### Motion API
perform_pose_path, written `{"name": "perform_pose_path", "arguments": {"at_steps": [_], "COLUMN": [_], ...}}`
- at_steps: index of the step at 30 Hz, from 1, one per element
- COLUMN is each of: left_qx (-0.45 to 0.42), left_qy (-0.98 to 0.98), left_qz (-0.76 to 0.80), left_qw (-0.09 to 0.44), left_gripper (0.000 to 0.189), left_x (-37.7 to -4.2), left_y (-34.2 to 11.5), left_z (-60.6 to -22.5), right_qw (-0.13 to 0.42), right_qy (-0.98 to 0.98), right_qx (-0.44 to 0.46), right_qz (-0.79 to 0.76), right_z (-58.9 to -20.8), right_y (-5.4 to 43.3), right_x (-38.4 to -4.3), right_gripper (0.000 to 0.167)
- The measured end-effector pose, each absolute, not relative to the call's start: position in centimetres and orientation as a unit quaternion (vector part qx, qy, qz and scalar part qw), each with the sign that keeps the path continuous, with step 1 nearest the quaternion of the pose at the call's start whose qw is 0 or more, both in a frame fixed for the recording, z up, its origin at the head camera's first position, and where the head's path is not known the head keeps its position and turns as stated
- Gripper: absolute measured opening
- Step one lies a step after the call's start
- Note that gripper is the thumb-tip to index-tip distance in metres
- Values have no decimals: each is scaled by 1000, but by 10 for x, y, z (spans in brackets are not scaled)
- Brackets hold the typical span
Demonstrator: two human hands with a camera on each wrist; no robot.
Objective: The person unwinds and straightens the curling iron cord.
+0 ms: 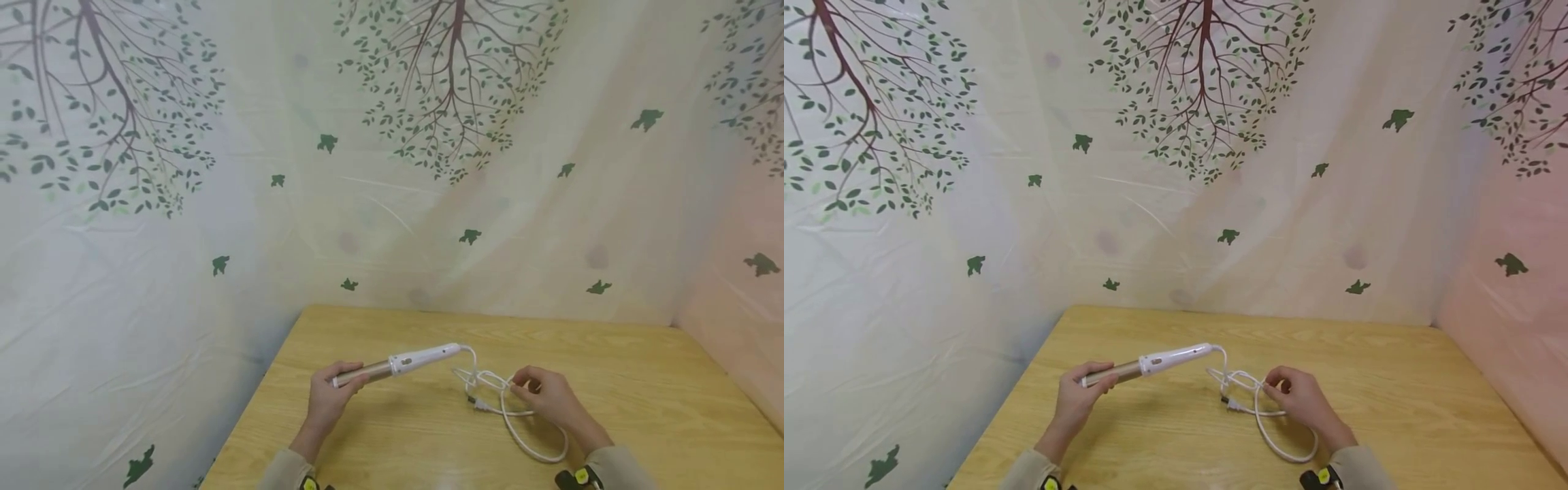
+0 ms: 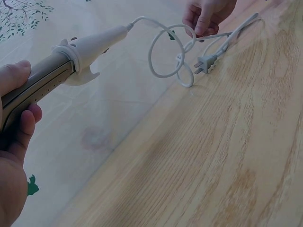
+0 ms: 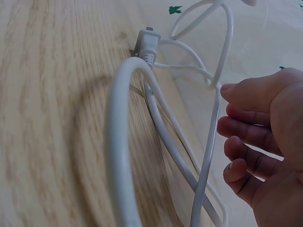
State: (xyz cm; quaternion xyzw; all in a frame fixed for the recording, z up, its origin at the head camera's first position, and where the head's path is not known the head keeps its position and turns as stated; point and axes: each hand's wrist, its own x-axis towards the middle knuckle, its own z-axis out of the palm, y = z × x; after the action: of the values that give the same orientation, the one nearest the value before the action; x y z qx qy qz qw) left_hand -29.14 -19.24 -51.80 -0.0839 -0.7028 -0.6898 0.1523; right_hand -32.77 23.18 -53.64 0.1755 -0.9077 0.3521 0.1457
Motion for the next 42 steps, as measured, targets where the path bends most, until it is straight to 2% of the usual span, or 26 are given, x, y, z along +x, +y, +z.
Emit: {"name": "perform_pose_path", "arguments": {"at_steps": [9,17,22,35,42], "left_qx": [-63,-37,-23,12,45], "left_qy": [-709,-715,-720,-721,-717], "left_qz": [-688,-674,-661,-651,-641], "left_qw": [140,182,209,237,271], "left_gripper": [32,31,30,33,30], "left_x": [-290,-291,-292,-295,-285], "left_y": [-191,-201,-212,-241,-242], "left_z": [-523,-522,-519,-516,-504], "right_qw": [120,169,177,261,271], "right_qy": [-916,-919,-919,-904,-908], "right_qx": [175,127,101,66,44], "right_qz": [340,333,336,331,317], "right_z": [-543,-546,-543,-535,-530], "right_y": [229,240,250,276,291], "right_x": [-322,-325,-326,-324,-322], "right_gripper": [5,5,5,8,11]}}
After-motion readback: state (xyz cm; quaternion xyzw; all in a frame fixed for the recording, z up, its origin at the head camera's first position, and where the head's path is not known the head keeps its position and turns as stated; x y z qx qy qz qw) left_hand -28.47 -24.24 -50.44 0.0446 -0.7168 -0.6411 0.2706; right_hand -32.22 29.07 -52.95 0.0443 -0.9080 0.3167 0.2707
